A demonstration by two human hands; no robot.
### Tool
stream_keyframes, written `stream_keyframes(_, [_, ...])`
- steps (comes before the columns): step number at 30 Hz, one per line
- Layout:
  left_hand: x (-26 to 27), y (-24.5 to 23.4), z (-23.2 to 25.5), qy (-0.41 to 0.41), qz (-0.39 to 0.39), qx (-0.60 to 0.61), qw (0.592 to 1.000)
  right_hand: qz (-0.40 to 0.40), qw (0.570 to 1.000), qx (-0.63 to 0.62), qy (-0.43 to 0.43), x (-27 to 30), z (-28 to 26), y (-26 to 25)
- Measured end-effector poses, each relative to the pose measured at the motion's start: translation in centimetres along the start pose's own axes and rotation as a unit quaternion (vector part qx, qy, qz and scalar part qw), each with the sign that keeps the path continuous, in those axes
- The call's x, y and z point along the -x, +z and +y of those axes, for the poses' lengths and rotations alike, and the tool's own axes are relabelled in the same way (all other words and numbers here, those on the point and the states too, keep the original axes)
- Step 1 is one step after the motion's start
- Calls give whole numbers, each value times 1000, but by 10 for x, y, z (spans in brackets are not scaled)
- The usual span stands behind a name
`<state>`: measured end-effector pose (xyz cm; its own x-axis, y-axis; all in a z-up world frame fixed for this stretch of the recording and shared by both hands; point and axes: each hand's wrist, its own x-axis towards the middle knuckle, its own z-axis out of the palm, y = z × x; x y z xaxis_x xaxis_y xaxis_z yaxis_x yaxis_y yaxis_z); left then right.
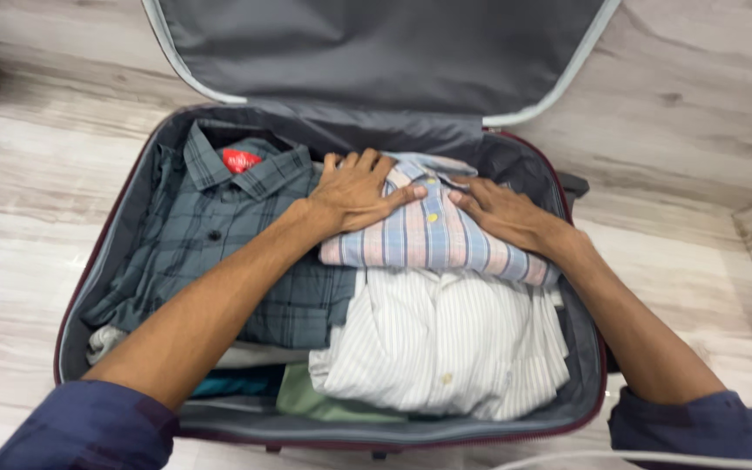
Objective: The person buttons a striped shirt laid flat on the floor, folds the sleeves inward, and folds the shirt into a compact rectangle. They then place the folded shirt into an open suitcase and close it.
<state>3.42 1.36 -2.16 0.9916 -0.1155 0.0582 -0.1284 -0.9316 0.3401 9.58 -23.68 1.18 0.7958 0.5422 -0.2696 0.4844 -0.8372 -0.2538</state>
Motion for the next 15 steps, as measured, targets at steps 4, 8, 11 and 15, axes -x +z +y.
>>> stream_keyframes(4, [10,1,3,29,54,-4,998,63,992,-34,-106,15,6,6])
stream_keyframes(8, [27,-6,12,29,51,-2,998,58,990,93,-85,49,0,-2])
stream_keyframes(11, [44,-1,23,31,52,-28,998,-62,988,136,-32,77,-8,0])
stream_keyframes(15, [63,10,30,68,120,-94,986,-116,962,245,27,76,-21,15])
